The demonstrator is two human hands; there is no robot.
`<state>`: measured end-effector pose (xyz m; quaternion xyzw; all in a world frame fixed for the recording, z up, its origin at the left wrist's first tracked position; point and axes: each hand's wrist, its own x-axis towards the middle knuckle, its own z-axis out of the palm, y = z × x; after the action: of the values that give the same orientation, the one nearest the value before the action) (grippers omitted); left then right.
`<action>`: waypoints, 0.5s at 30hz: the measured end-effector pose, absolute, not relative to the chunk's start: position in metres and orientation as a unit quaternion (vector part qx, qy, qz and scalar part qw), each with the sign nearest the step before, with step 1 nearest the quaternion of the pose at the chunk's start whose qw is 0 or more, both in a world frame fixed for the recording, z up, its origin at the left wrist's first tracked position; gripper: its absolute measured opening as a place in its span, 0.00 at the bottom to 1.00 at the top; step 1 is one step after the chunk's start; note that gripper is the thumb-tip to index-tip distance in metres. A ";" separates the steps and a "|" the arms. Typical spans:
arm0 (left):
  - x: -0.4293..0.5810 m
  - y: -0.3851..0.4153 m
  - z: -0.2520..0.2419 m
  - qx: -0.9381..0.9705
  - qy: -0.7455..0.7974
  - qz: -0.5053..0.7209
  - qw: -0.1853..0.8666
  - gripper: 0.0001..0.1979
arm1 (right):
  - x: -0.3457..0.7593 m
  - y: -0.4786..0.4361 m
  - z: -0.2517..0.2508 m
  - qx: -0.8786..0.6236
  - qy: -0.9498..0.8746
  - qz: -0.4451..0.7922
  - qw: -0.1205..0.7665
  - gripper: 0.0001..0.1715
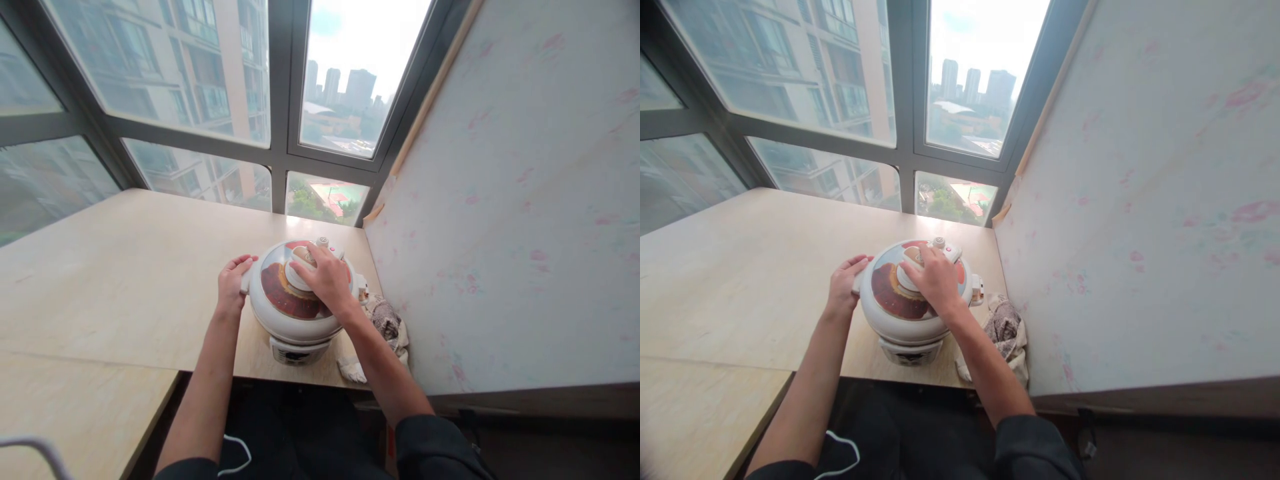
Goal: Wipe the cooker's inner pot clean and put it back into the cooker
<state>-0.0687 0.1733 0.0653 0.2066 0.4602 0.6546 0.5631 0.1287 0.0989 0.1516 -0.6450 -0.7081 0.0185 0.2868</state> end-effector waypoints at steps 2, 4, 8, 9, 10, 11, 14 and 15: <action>-0.070 0.173 0.063 0.208 0.459 0.656 0.563 0.13 | 0.131 0.099 0.153 -0.639 -0.721 0.019 0.266 0.27; -0.071 0.171 0.061 0.210 0.457 0.657 0.562 0.14 | 0.133 0.099 0.155 -0.630 -0.737 0.016 0.245 0.29; -0.075 0.162 0.058 0.211 0.453 0.663 0.557 0.17 | 0.134 0.100 0.157 -0.624 -0.751 -0.008 0.216 0.26; -0.075 0.161 0.057 0.212 0.453 0.665 0.555 0.17 | 0.134 0.100 0.158 -0.621 -0.754 -0.012 0.214 0.25; -0.076 0.159 0.057 0.213 0.453 0.665 0.554 0.18 | 0.135 0.101 0.158 -0.617 -0.757 -0.013 0.213 0.23; -0.076 0.158 0.056 0.216 0.453 0.665 0.554 0.18 | 0.135 0.101 0.159 -0.612 -0.760 -0.011 0.216 0.22; -0.077 0.157 0.055 0.224 0.453 0.662 0.553 0.20 | 0.139 0.103 0.163 -0.593 -0.765 0.014 0.251 0.16; -0.077 0.157 0.055 0.225 0.453 0.661 0.553 0.20 | 0.141 0.104 0.164 -0.587 -0.762 0.025 0.273 0.16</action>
<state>-0.0774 0.1572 0.0554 0.2255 0.4533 0.6614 0.5534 0.1412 0.1041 0.1637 -0.5868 -0.7621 0.0249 0.2726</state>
